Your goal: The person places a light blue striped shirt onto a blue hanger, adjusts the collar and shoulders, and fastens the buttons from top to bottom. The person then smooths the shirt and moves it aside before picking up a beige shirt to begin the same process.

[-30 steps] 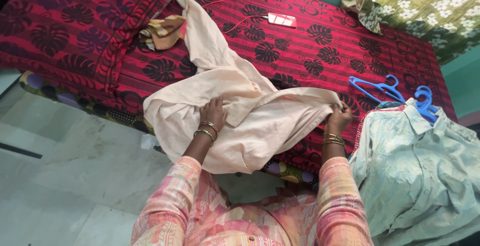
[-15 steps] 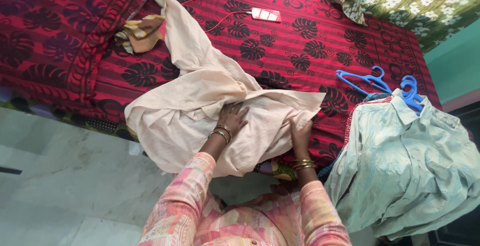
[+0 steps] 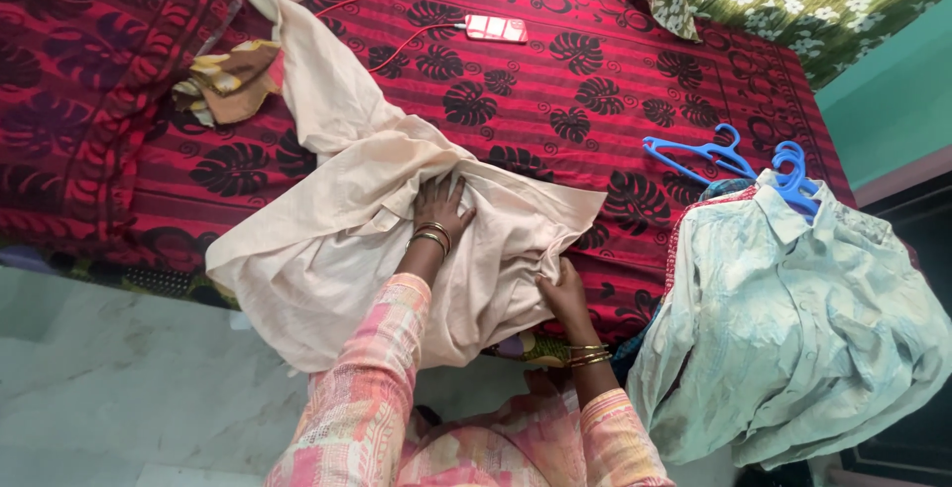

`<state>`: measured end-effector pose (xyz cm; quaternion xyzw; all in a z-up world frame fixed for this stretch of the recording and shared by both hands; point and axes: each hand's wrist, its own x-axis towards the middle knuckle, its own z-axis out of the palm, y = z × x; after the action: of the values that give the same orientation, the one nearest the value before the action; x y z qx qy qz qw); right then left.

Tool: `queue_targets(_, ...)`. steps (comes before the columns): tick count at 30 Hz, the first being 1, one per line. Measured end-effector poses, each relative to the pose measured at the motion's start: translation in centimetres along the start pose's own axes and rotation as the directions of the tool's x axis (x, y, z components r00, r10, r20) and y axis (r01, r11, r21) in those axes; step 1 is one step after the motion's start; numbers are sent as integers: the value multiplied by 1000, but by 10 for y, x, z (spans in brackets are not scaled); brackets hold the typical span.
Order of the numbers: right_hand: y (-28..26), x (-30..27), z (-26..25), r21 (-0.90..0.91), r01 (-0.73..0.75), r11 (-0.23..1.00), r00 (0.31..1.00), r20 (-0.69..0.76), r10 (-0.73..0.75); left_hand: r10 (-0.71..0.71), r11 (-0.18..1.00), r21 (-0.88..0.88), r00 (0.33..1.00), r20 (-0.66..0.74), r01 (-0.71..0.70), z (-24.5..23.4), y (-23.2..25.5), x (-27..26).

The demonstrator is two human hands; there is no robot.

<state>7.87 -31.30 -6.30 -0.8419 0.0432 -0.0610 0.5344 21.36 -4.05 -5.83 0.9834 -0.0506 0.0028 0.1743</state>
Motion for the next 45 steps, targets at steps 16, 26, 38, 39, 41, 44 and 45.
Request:
queue_targets(16,-27,156,-159,-324,129,937,859,-436,-269,-87,994,50,986,-141,95,27,47,122)
queue_targets(26,0,172,-151,-552,101,828,886,-329,-327,3,1000,-17,996,-91,-4,13,55,140)
queue_targets(38,60,21,-64,-446,-54,893,842,-500,-199,32,954,-264,927,-373,-139,-17,22,-61)
queue_targets(39,60,12,-62,-441,-120,890,835,-530,-150,40,931,-337,955,-293,-143,-11,31,-76)
queue_targets(41,51,3,-52,-340,-179,923,851,-525,-28,244,801,-445,898,-367,-400,0,58,-107)
queue_targets(44,30,1,-32,-70,20,997,879,-474,-50,432,668,-584,879,-202,-462,6,104,-138)
queue_targets(45,22,1,-27,45,133,990,884,-457,-98,414,538,-744,893,-176,-396,8,116,-141)
